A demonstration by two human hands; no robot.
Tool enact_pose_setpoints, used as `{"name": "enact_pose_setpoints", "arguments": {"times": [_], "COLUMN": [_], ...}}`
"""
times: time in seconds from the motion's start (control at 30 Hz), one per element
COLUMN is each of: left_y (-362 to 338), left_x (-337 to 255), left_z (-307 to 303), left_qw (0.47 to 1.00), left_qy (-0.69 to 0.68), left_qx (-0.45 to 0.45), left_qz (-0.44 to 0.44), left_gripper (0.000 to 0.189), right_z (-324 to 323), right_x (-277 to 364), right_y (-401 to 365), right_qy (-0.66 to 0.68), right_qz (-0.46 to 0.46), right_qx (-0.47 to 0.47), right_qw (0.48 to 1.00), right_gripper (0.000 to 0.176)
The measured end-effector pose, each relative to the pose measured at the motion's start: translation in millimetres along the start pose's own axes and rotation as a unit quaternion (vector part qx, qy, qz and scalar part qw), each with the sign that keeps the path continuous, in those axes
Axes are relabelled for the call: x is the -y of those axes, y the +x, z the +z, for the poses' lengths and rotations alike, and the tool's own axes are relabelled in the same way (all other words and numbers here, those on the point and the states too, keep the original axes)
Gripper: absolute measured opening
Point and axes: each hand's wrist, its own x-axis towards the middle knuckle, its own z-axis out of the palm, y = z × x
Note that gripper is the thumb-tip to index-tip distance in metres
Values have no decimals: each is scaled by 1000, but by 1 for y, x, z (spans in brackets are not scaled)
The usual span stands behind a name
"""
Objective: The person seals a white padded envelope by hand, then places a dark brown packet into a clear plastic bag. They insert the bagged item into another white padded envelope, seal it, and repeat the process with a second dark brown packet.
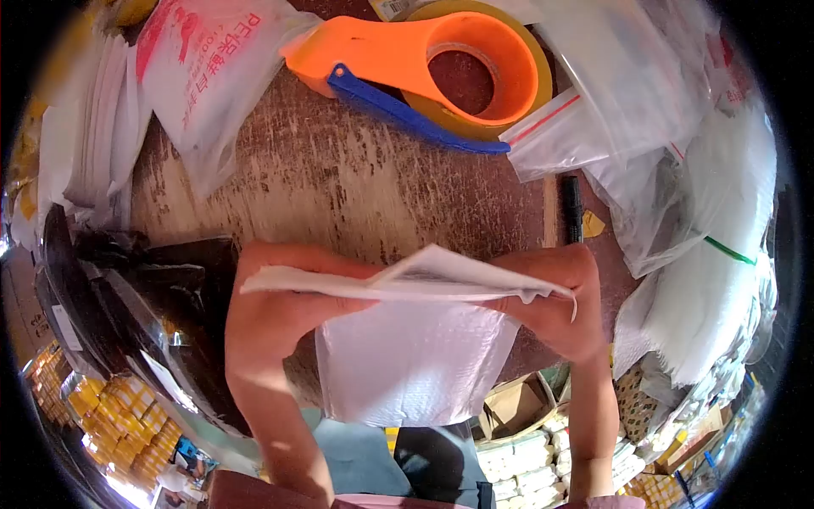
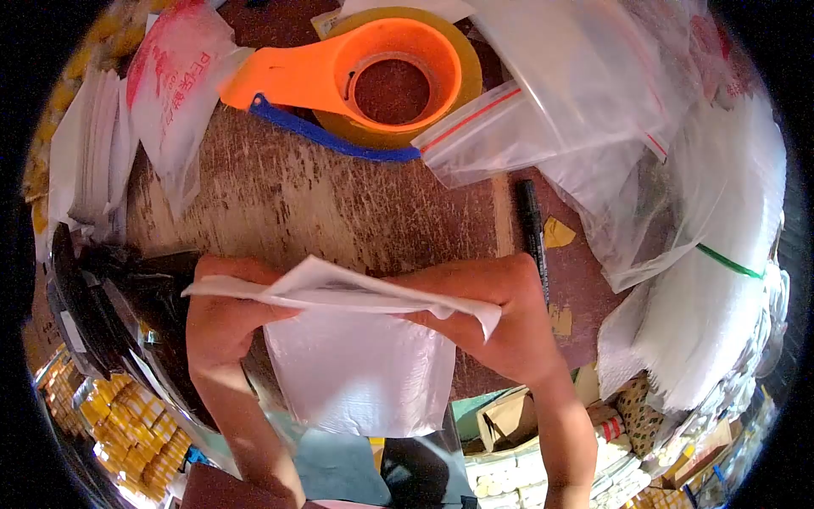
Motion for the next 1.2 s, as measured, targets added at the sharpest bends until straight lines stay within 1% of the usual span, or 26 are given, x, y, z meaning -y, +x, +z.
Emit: {"name": "enact_pose_setpoints", "arguments": {"times": [0.03,0.07,0.13,0.23,0.27,0.33,0.37,0.47,0.57,0.6,0.7,0.73,0.83,0.87,0.97,1.0,1.07,1.1,1.13,1.17,1.2], "left_y": [-3,-5,-8,-14,-16,-18,-20,-26,-28,-28,-40,-44,-47,-47,-56,-59,-60,-60,-61,-61,-61], "left_x": [0,5,19,21,21,18,15,8,4,7,10,18,41,46,45,51,61,67,67,70,74], "left_z": [1,-1,-7,-8,-10,-15,-17,-17,-16,-12,-7,-5,0,1,10,11,7,6,10,10,10], "left_qw": [1000,999,996,997,994,987,989,990,981,984,987,982,975,962,932,938,927,921,921,925,928], "left_qy": [-3,-7,-12,-20,-31,-51,-22,54,99,90,102,109,69,109,187,152,181,198,183,147,111], "left_qx": [-6,5,24,26,41,73,75,80,87,90,61,46,5,-10,-19,-13,-18,-19,-32,-24,-17], "left_qz": [4,32,84,73,93,132,126,104,140,129,109,148,212,251,311,311,327,335,343,350,355], "left_gripper": [20,19,18,21,22,25,26,29,28,27,26,25,25,26,27,29,30,30,26,24,23], "right_z": [0,-1,-2,-9,-12,-15,-16,-16,-18,-21,-21,-22,-30,-32,-29,-26,-20,-18,-18,-17,-17], "right_x": [-8,-14,-18,-14,-13,-15,-16,-16,-17,-23,-27,-28,-29,-27,-19,-19,-18,-20,-23,-27,-30], "right_y": [0,1,2,2,2,4,3,-7,-15,-19,-18,-17,-9,-7,-14,-18,-24,-25,-25,-27,-27], "right_qy": [18,18,7,15,20,50,65,29,10,10,-3,-10,-25,-28,-70,-87,-120,-137,-152,-167,-185], "right_qz": [-49,-90,-96,-96,-96,-135,-154,-147,-149,-159,-191,-197,-212,-212,-250,-257,-273,-286,-298,-307,-313], "right_qx": [-2,29,60,101,115,137,150,134,132,133,135,139,153,160,143,135,118,115,112,109,111], "right_qw": [999,995,993,990,989,980,974,980,980,978,972,970,965,964,955,953,947,941,936,931,925], "right_gripper": [25,27,27,29,29,31,32,25,26,26,27,27,28,28,25,24,23,27,32,36,31]}}
